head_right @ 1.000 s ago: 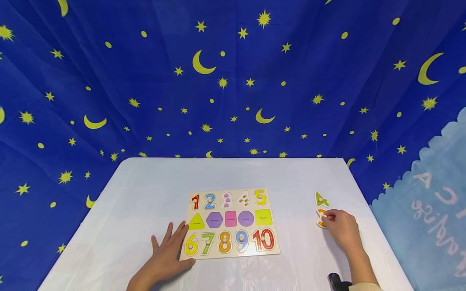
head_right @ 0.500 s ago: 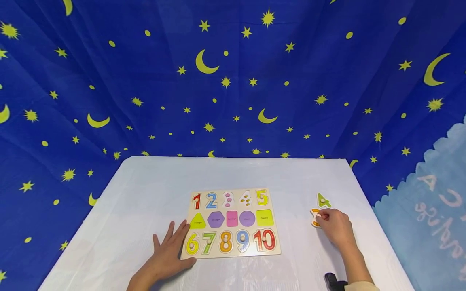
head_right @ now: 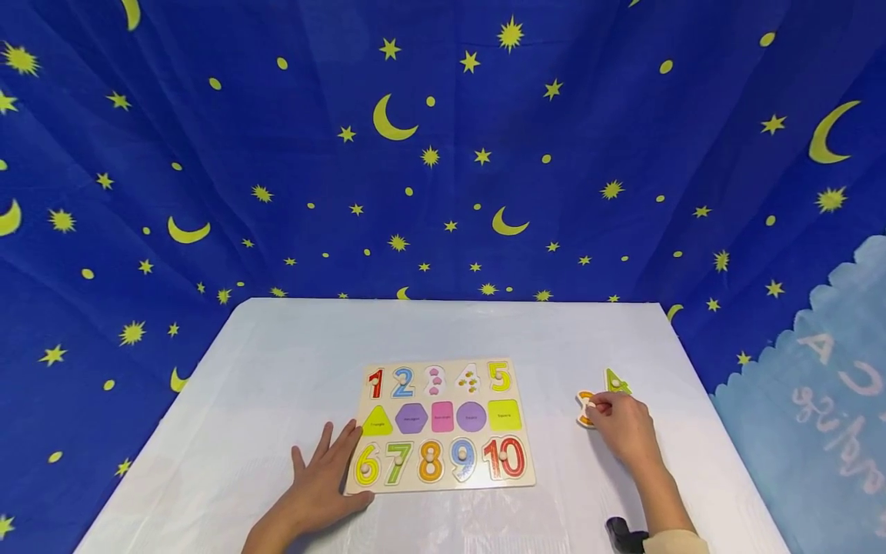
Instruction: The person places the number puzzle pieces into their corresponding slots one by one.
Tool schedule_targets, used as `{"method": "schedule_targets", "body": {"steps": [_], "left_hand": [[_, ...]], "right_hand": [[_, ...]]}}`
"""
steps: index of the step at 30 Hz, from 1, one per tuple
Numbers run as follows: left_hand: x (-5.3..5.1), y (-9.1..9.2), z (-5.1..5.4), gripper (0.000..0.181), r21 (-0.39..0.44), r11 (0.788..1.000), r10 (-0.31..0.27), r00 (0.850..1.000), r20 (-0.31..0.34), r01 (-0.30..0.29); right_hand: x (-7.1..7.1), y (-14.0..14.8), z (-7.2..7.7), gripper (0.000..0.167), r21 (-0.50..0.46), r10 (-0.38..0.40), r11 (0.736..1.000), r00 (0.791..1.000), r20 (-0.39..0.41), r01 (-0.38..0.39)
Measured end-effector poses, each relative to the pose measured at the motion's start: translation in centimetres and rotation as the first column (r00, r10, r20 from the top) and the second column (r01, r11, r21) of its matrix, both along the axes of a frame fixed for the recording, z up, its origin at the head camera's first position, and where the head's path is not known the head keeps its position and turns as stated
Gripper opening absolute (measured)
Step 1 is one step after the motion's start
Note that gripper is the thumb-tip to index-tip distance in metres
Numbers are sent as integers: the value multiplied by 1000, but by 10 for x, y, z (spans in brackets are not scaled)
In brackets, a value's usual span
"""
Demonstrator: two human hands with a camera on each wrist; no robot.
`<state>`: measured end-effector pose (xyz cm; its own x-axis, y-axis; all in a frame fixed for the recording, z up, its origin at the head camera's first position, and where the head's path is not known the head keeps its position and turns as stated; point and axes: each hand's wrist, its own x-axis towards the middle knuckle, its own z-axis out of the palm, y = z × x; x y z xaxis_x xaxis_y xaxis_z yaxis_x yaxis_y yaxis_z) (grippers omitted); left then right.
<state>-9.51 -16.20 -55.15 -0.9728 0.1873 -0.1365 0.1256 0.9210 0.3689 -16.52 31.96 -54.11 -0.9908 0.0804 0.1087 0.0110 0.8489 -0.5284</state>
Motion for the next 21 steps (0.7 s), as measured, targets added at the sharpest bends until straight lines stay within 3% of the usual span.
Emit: {"method": "schedule_targets", "body": {"steps": [21], "left_hand": [[0, -1, 0, 103, -4, 1000, -10, 1000, -3, 10]], "right_hand": [[-16, -34, 4, 24, -14, 27, 1000, 1000, 0, -27]]}}
